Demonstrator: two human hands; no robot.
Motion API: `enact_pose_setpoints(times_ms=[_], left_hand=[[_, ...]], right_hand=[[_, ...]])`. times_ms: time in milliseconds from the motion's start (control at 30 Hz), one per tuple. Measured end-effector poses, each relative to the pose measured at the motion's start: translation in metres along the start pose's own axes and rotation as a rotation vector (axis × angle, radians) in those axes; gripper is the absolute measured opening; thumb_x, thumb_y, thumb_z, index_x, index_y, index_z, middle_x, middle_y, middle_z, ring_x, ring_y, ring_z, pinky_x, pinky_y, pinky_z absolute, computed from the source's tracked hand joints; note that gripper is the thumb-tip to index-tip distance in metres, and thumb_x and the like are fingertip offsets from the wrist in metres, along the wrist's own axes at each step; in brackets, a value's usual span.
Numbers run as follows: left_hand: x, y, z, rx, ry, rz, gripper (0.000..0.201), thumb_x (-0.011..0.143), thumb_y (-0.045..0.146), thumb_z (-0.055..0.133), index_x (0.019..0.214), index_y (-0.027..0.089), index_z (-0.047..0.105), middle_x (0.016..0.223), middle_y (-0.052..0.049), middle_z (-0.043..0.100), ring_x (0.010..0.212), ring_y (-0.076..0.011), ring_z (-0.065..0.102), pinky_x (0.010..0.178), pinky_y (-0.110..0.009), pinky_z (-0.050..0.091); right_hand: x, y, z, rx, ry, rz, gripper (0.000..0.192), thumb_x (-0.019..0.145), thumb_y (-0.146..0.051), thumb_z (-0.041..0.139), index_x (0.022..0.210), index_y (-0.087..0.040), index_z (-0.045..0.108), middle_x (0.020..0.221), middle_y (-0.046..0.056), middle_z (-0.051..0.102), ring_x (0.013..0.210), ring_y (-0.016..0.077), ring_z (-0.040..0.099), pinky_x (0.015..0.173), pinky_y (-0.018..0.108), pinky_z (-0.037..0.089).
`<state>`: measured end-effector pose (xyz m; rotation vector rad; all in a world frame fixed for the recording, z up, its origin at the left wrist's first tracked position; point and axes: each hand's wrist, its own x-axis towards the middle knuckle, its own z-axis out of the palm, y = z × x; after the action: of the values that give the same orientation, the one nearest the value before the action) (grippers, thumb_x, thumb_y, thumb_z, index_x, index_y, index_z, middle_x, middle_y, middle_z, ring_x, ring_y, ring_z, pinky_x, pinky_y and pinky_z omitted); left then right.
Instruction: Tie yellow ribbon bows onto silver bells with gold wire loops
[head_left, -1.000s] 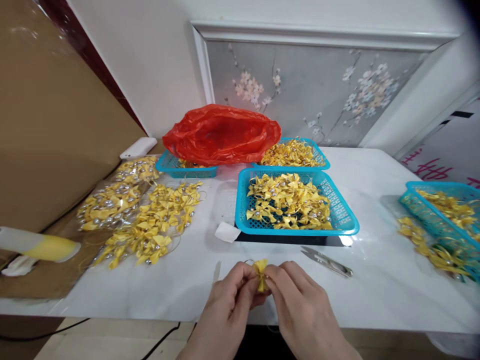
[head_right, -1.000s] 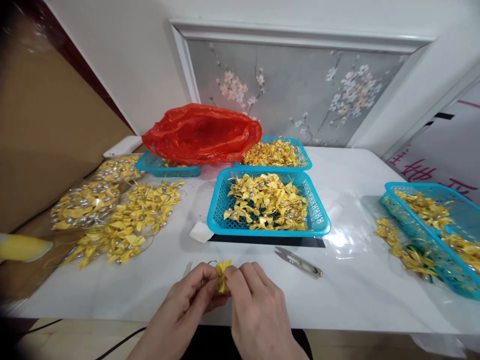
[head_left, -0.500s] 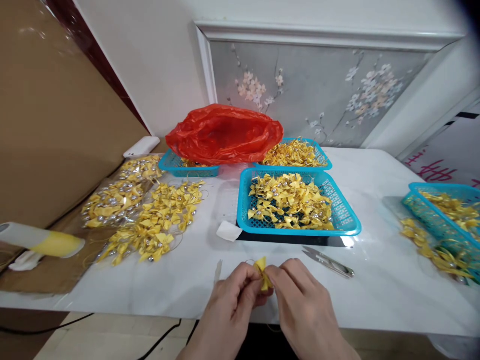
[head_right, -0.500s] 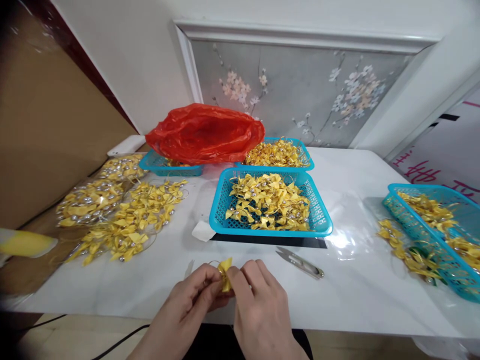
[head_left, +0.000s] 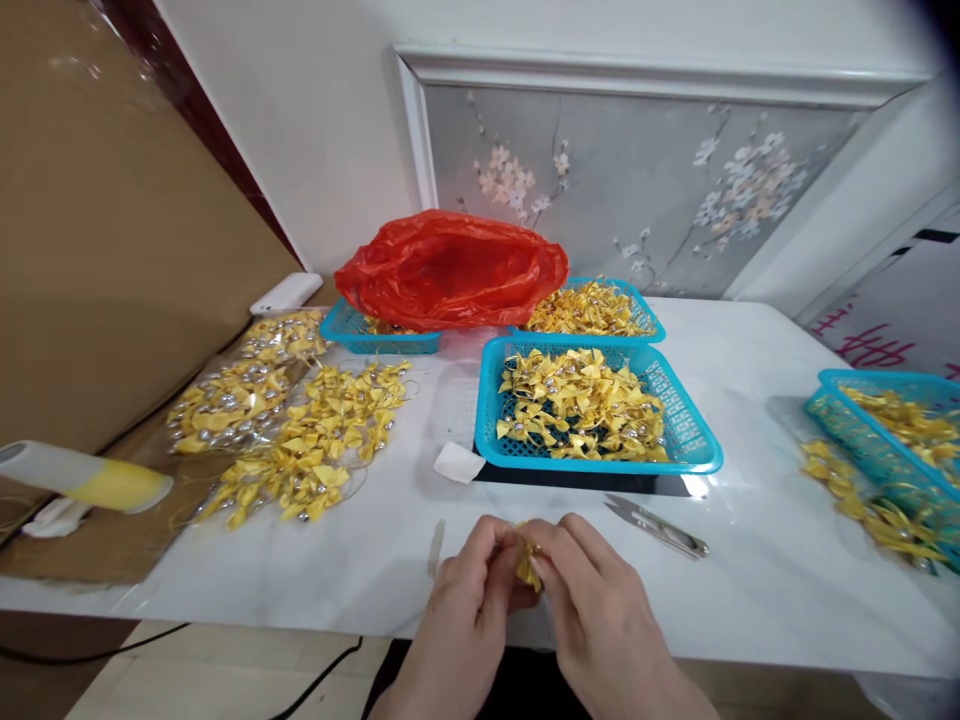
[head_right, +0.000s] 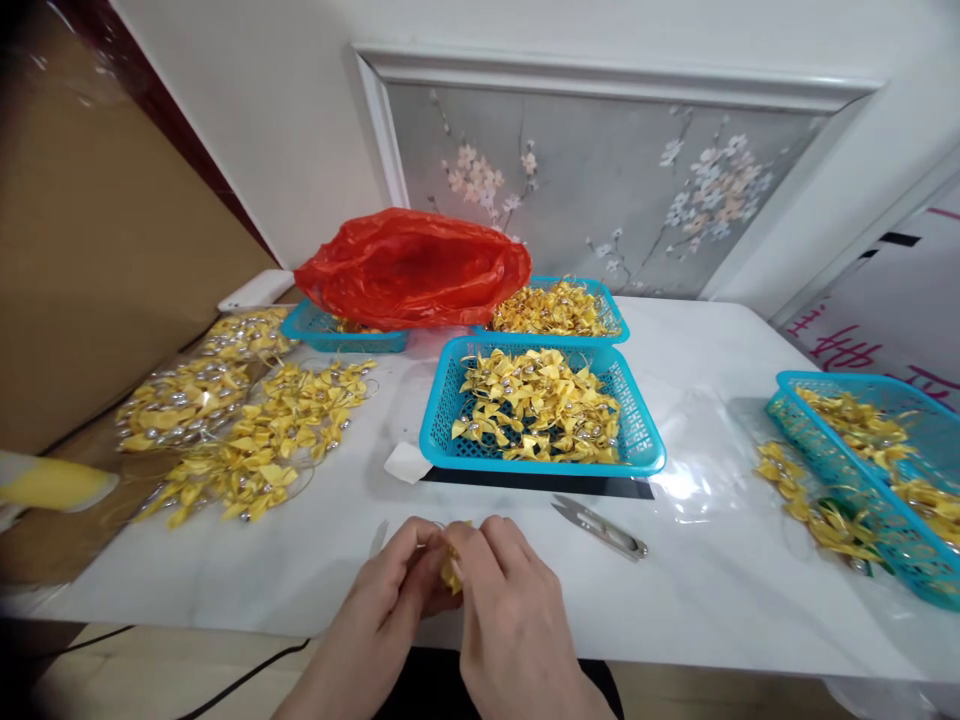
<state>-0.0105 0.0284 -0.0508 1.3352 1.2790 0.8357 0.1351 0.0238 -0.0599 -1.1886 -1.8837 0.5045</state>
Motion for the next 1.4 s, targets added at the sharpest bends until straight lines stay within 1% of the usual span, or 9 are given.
enact_pose_setpoints(times_ms=[167, 367, 467, 600, 733, 833, 1100, 1233, 1400], left_hand=[[0.0, -0.002, 0.002, 0.072, 0.02, 0.029, 0.021, 0.096, 0.032, 0.044, 0.077, 0.026, 0.052, 0.071, 0.002, 0.062, 0.068, -0.0192, 0.061, 0.067, -0.029, 0.05], [0.002, -0.008, -0.003, 0.028, 0.081, -0.018, 0.021, 0.094, 0.037, 0.047, 0.077, 0.026, 0.053, 0.078, 0.001, 0.064, 0.063, -0.0186, 0.066, 0.064, -0.031, 0.056], [0.003, -0.011, -0.007, -0.011, 0.097, -0.041, 0.022, 0.094, 0.038, 0.049, 0.077, 0.025, 0.053, 0.09, -0.002, 0.069, 0.067, -0.019, 0.069, 0.064, -0.033, 0.059], [0.006, -0.014, -0.009, -0.085, 0.113, -0.06, 0.022, 0.094, 0.04, 0.05, 0.079, 0.024, 0.055, 0.1, -0.005, 0.071, 0.094, -0.0237, 0.069, 0.077, -0.037, 0.061], [0.008, -0.013, -0.01, -0.177, 0.121, -0.094, 0.025, 0.093, 0.039, 0.052, 0.074, 0.023, 0.052, 0.099, -0.005, 0.072, 0.096, -0.022, 0.067, 0.084, -0.038, 0.06], [0.008, -0.007, -0.011, -0.243, 0.114, -0.136, 0.023, 0.093, 0.037, 0.054, 0.075, 0.022, 0.052, 0.099, -0.004, 0.074, 0.096, -0.0208, 0.068, 0.082, -0.035, 0.061], [0.006, 0.008, -0.017, -0.313, 0.092, -0.146, 0.023, 0.092, 0.037, 0.057, 0.076, 0.022, 0.053, 0.095, -0.003, 0.076, 0.092, -0.019, 0.07, 0.078, -0.03, 0.06], [0.01, -0.002, -0.02, -0.289, 0.188, -0.088, 0.022, 0.092, 0.041, 0.056, 0.078, 0.024, 0.054, 0.1, -0.002, 0.077, 0.101, -0.0196, 0.069, 0.09, -0.033, 0.056], [0.007, -0.012, -0.018, -0.193, 0.21, -0.068, 0.021, 0.085, 0.042, 0.066, 0.074, 0.024, 0.063, 0.1, -0.005, 0.078, 0.093, -0.0231, 0.071, 0.089, -0.032, 0.055]], right_hand=[[0.004, -0.002, 0.004, 0.296, -0.003, 0.159, 0.021, 0.097, -0.017, 0.045, 0.087, -0.021, 0.063, 0.077, 0.001, 0.06, 0.066, 0.0133, 0.059, 0.058, 0.022, 0.05], [0.001, 0.009, 0.0, 0.597, 0.171, 0.413, 0.016, 0.092, -0.032, 0.061, 0.08, -0.022, 0.063, 0.104, 0.006, 0.064, 0.09, 0.017, 0.065, 0.067, 0.024, 0.053], [0.002, 0.016, -0.005, 0.762, 0.223, 0.517, 0.017, 0.096, -0.039, 0.054, 0.088, -0.024, 0.054, 0.089, 0.003, 0.064, 0.083, 0.0175, 0.066, 0.057, 0.024, 0.052], [0.006, 0.023, -0.013, 0.871, 0.256, 0.58, 0.021, 0.096, -0.046, 0.052, 0.093, -0.026, 0.045, 0.071, -0.005, 0.051, 0.063, 0.0115, 0.058, 0.053, 0.022, 0.048], [0.004, 0.031, -0.014, 0.832, 0.168, 0.615, 0.026, 0.095, -0.048, 0.054, 0.108, -0.028, 0.044, 0.06, -0.01, 0.038, 0.047, 0.0074, 0.034, 0.045, 0.018, 0.038], [0.002, 0.033, -0.01, 0.786, -0.005, 0.635, 0.036, 0.094, -0.05, 0.054, 0.12, -0.027, 0.044, 0.062, -0.009, 0.041, 0.049, 0.0087, 0.031, 0.042, 0.018, 0.031], [0.016, 0.023, -0.005, 0.754, -0.431, 0.564, 0.034, 0.083, -0.05, 0.066, 0.085, -0.016, 0.065, 0.063, -0.004, 0.043, 0.055, 0.0091, 0.035, 0.048, 0.022, 0.028], [0.011, 0.014, -0.013, 0.627, -0.423, 0.564, 0.036, 0.091, -0.043, 0.056, 0.066, -0.017, 0.052, 0.06, -0.005, 0.038, 0.052, 0.0088, 0.033, 0.048, 0.023, 0.026], [0.015, -0.004, -0.028, 0.413, -0.31, 0.39, 0.026, 0.094, -0.029, 0.053, 0.071, -0.018, 0.06, 0.074, 0.0, 0.051, 0.065, 0.0119, 0.047, 0.058, 0.023, 0.035]])
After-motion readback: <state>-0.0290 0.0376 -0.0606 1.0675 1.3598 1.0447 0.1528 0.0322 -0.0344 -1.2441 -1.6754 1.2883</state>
